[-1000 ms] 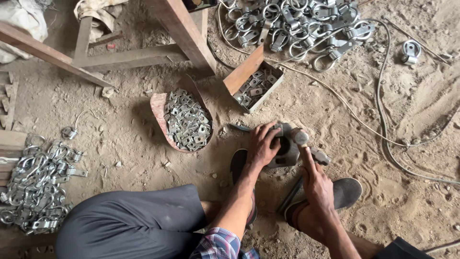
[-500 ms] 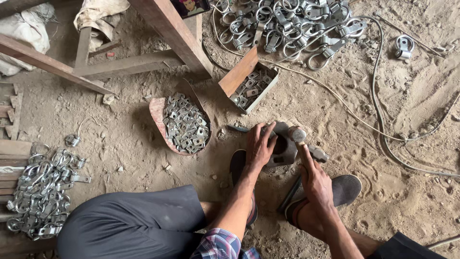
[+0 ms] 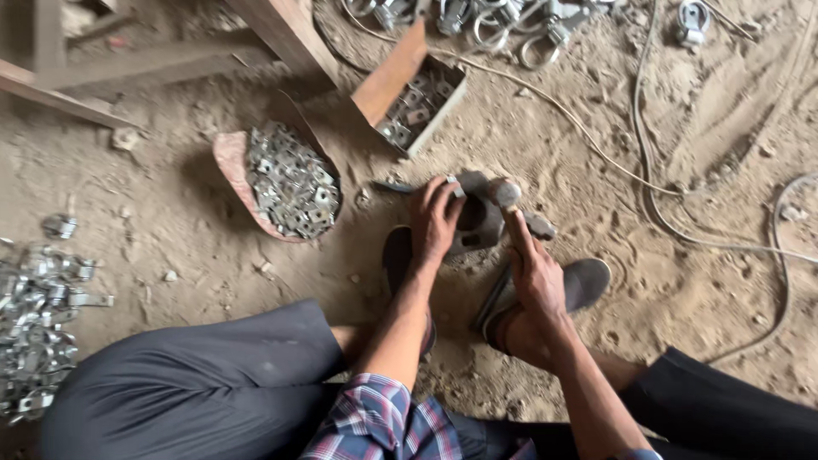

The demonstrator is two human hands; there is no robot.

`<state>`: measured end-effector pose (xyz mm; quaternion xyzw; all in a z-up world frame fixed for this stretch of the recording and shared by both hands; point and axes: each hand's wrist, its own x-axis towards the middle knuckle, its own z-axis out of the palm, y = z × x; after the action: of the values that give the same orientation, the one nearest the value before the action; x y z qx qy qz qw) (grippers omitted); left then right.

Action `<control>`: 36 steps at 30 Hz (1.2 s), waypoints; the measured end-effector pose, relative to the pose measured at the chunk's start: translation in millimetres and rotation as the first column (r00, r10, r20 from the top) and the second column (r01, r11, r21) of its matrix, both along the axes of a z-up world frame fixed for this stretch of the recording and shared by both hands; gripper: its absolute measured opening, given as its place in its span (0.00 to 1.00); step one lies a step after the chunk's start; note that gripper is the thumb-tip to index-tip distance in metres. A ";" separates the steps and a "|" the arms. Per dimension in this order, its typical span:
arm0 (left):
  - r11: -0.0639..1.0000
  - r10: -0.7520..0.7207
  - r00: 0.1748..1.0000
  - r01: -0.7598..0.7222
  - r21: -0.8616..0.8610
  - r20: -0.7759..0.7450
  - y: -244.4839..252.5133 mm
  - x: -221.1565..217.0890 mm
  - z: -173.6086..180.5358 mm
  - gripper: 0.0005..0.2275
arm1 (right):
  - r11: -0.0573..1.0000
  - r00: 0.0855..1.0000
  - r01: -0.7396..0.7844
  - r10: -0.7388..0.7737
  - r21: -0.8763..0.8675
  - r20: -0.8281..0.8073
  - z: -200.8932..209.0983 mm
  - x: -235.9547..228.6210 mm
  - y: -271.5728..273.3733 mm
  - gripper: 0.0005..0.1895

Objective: The person sits on the ground and repeatedly hammers small metal parts placed on a metal anvil. They pick up parts from a nearby container, position them on the anvil, strike them with a hammer, and then place the finished pieces into a wooden box.

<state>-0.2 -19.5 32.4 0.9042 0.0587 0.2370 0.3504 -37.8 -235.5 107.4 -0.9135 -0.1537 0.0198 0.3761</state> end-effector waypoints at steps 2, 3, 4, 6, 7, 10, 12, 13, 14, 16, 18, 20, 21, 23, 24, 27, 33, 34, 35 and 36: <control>0.999 -0.014 1.000 0.013 0.041 0.012 2.5 -0.5 4.3 0.14 | 1.000 1.000 -0.002 0.001 -0.016 -0.013 -0.7 0.6 1.8 0.35; 1.000 -0.014 1.000 0.014 0.026 0.006 2.6 1.0 5.5 0.14 | 1.000 1.000 -0.001 0.000 -0.025 -0.028 -1.8 1.3 2.2 0.35; 1.000 -0.014 1.000 0.014 0.012 0.000 1.7 1.7 6.3 0.14 | 0.999 0.999 -0.001 -0.001 -0.034 -0.042 -2.5 1.2 0.7 0.34; 1.000 -0.015 1.000 0.015 -0.005 -0.004 0.8 3.1 7.4 0.13 | 0.998 0.999 0.000 -0.003 -0.057 -0.053 -5.2 2.3 0.6 0.34; 1.000 -0.015 1.000 0.015 -0.007 -0.003 1.2 2.9 7.9 0.13 | 0.998 0.998 -0.002 -0.002 -0.065 -0.059 -7.0 2.8 1.2 0.35; 1.000 -0.022 0.999 0.022 -0.006 -0.023 2.1 1.4 8.1 0.13 | 0.993 0.995 0.001 -0.013 -0.117 -0.101 -11.4 3.3 -0.5 0.34; 0.999 -0.032 0.999 0.033 0.019 -0.031 3.4 3.1 6.8 0.14 | 0.993 0.994 -0.006 -0.007 -0.119 -0.113 -14.7 4.1 -0.8 0.34; 0.998 -0.038 0.999 0.039 0.040 -0.029 4.0 4.6 5.5 0.15 | 0.993 0.993 -0.009 -0.006 -0.121 -0.120 -16.1 4.2 -1.6 0.34; 0.997 -0.044 0.999 0.046 0.061 -0.028 4.4 5.4 3.8 0.16 | 0.993 0.993 -0.008 -0.005 -0.114 -0.115 -17.5 4.1 -2.0 0.34; 0.997 -0.045 0.998 0.048 0.066 -0.047 4.8 6.0 0.4 0.17 | 0.995 0.995 -0.007 -0.004 -0.099 -0.104 -19.5 3.9 -2.0 0.34; 0.997 -0.056 0.997 0.059 0.058 -0.056 6.2 6.2 -2.7 0.18 | 0.997 0.998 -0.017 0.012 -0.078 -0.062 -19.8 3.0 -3.6 0.34; 0.996 -0.079 0.995 0.081 0.036 -0.054 8.1 5.8 -4.7 0.20 | 0.997 0.999 -0.021 0.018 -0.072 -0.043 -20.1 2.2 -3.5 0.34; 0.996 -0.075 0.995 0.077 0.041 -0.059 7.8 5.8 -5.1 0.20 | 0.997 0.999 -0.020 0.017 -0.078 -0.045 -20.5 2.7 -3.5 0.34; 0.996 -0.066 0.996 0.069 0.051 -0.068 7.1 6.0 -3.4 0.21 | 0.996 0.999 -0.016 0.012 -0.083 -0.053 -21.4 3.3 -3.5 0.34; 0.996 -0.066 0.996 0.069 0.053 -0.054 7.0 5.9 -1.0 0.21 | 0.997 0.998 -0.013 0.008 -0.082 -0.060 -21.9 3.4 -3.3 0.34; 0.996 -0.072 0.997 0.074 0.050 -0.024 6.7 4.1 10.0 0.21 | 0.996 0.998 -0.008 0.003 -0.085 -0.064 -22.9 2.7 -3.4 0.35; 0.997 -0.072 0.997 0.072 0.035 -0.012 7.8 3.3 22.5 0.23 | 0.998 0.997 0.000 -0.005 -0.067 -0.078 -10.8 0.9 -1.6 0.35; 0.997 -0.076 0.997 0.076 0.022 -0.013 6.2 4.1 22.7 0.22 | 0.998 0.996 0.005 -0.011 -0.064 -0.093 -6.8 0.3 -0.9 0.35; 0.997 -0.078 0.997 0.078 0.013 -0.018 7.3 2.7 22.9 0.22 | 0.997 0.996 0.009 -0.016 -0.073 -0.092 -3.8 -0.5 1.6 0.34; 0.997 -0.069 0.997 0.069 0.019 -0.026 8.1 2.0 22.8 0.22 | 0.996 0.996 0.013 -0.021 -0.083 -0.092 -0.8 -0.4 2.0 0.34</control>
<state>1.8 -11.4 55.2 0.9121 0.0295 0.2140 0.3484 -38.3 -233.5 106.6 -0.9276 -0.1273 0.0651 0.3451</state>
